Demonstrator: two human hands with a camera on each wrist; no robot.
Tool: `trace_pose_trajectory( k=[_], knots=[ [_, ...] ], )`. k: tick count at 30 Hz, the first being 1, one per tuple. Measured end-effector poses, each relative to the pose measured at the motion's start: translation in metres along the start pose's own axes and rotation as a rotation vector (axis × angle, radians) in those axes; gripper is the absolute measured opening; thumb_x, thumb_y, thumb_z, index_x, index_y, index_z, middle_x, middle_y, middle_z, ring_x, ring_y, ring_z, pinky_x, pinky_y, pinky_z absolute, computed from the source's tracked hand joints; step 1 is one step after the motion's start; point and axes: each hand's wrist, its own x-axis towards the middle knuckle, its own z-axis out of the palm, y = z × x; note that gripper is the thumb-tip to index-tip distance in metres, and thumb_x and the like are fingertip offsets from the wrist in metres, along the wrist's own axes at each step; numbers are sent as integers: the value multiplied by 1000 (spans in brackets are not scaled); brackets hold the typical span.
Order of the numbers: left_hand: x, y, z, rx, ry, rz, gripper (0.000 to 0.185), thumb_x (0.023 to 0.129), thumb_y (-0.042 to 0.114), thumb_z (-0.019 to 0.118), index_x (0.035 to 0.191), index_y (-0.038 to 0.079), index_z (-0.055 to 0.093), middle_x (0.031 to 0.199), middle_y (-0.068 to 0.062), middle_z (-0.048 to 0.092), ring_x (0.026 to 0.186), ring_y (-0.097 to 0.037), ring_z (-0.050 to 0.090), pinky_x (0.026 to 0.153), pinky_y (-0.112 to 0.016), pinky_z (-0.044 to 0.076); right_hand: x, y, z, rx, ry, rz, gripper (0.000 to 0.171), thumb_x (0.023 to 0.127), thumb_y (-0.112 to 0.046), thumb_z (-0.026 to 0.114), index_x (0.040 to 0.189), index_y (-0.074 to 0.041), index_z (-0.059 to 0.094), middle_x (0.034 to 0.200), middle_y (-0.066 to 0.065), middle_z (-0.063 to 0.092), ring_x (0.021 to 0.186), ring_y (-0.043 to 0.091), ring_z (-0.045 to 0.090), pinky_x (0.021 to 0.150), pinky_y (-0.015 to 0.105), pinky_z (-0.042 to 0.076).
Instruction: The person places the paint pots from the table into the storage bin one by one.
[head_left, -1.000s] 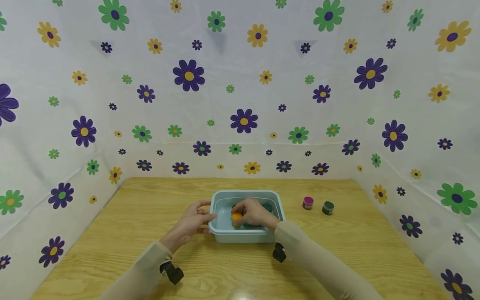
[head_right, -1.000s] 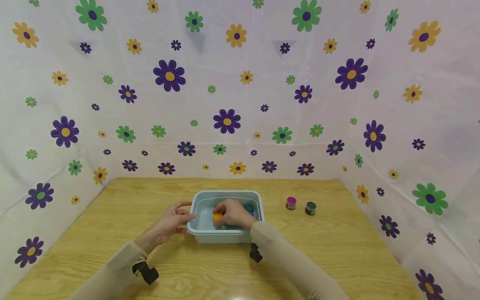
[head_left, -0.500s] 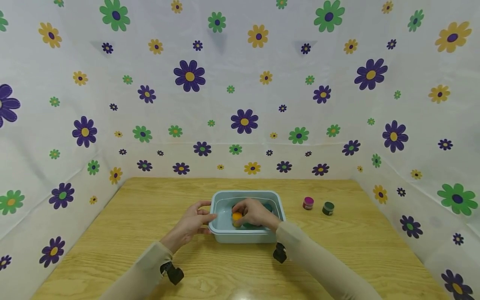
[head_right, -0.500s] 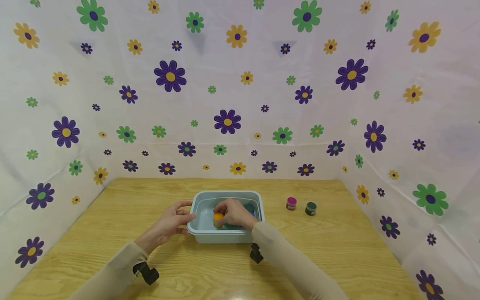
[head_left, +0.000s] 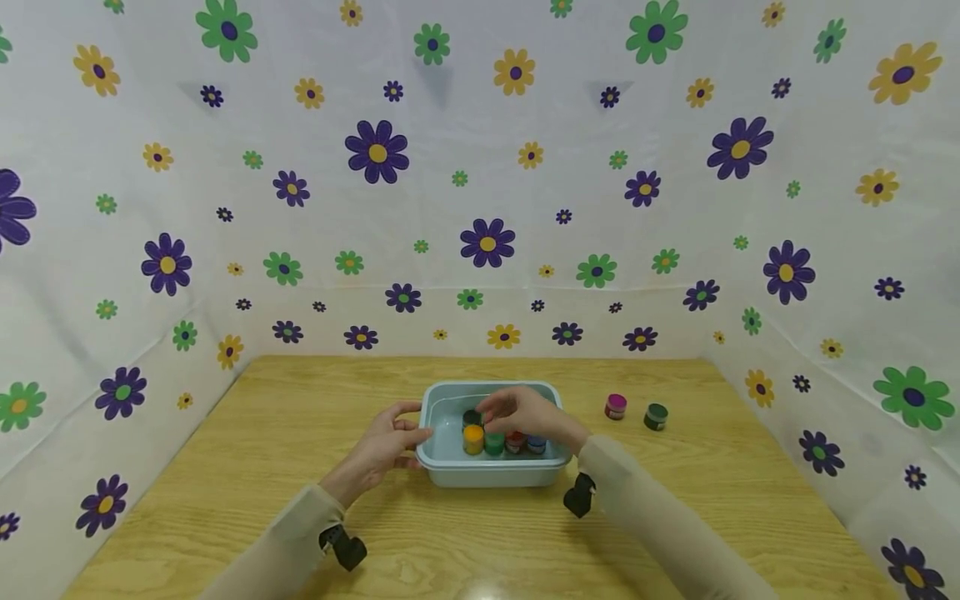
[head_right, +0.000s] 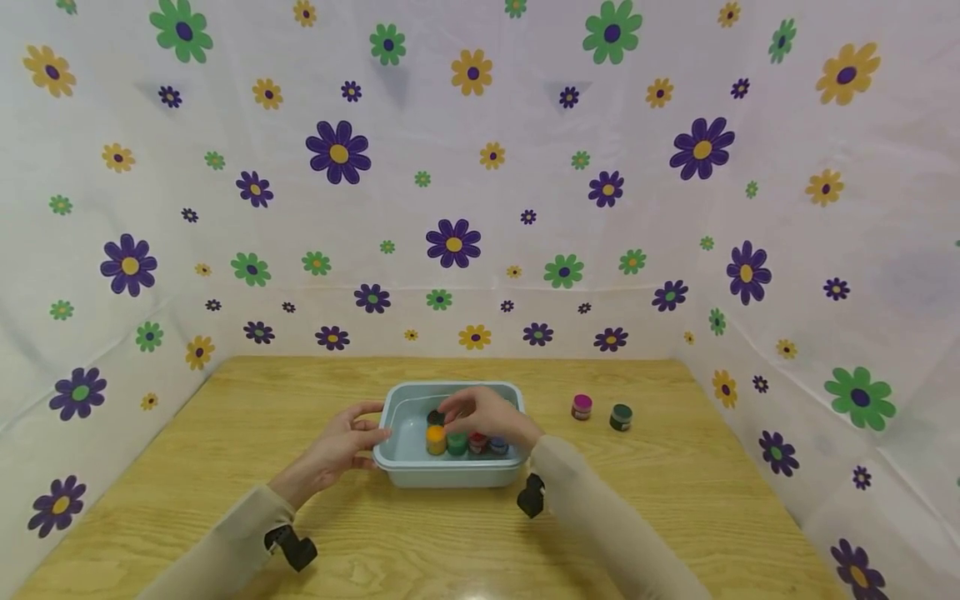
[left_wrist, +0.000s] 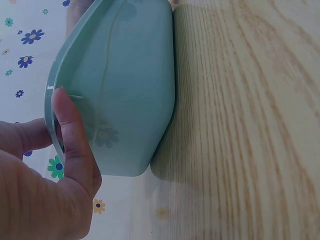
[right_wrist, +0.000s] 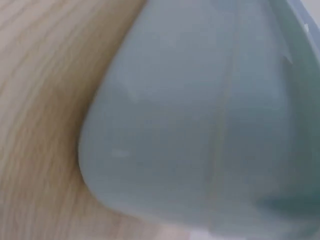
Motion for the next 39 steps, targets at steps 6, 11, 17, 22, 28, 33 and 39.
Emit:
trace_pose_trajectory(
  k=[6,11,17,22,28,33,39],
  knots=[
    [0,0,0,2,7,3,60,79,16,71,131,12,40,99,-16,52,83,-32,58,54,-35,54,-8,1,-19,72,-7,30,32,84,-13,65,115,-7,60,105,14,62,92,23,59,80,37,51],
    [0,1,0,4,12,0,57,81,14,69,130,13,40,99,-15,52,85,-34,58,55,-36,54,-18,2,-33,116,13,17,30,84,-13,65,114,-10,61,109,19,60,95,31,58,80,47,49],
    [-1,2,-1,-2,10,6,56,83,12,66,131,12,39,100,-16,52,87,-35,57,55,-35,54,-29,5,-48,136,65,32,35,84,-19,66,117,-8,59,111,21,58,97,32,56,81,49,47],
    [-1,0,-1,-5,4,-3,56,81,13,68,130,13,40,99,-15,51,86,-33,58,56,-35,54,-39,11,-57,162,102,43,42,84,-19,65,121,-2,54,109,20,58,98,41,52,75,41,50],
    [-1,0,-3,-4,-6,22,59,81,16,69,131,12,39,98,-16,52,85,-33,58,55,-35,54,-47,19,-68,176,173,55,38,85,-17,64,119,-3,55,104,18,59,89,33,55,70,37,50],
    [-2,1,-3,-6,-1,11,59,81,14,69,132,12,39,98,-15,52,85,-34,58,55,-35,54,-56,31,-80,154,238,96,34,86,-18,63,118,-9,57,103,16,60,81,28,55,57,28,47],
    [-1,1,-2,9,4,10,54,83,12,66,130,14,40,98,-15,51,87,-35,58,55,-35,54,-71,42,-98,112,310,163,40,85,-24,64,121,-8,54,107,13,57,85,24,54,59,26,46]
  ],
)
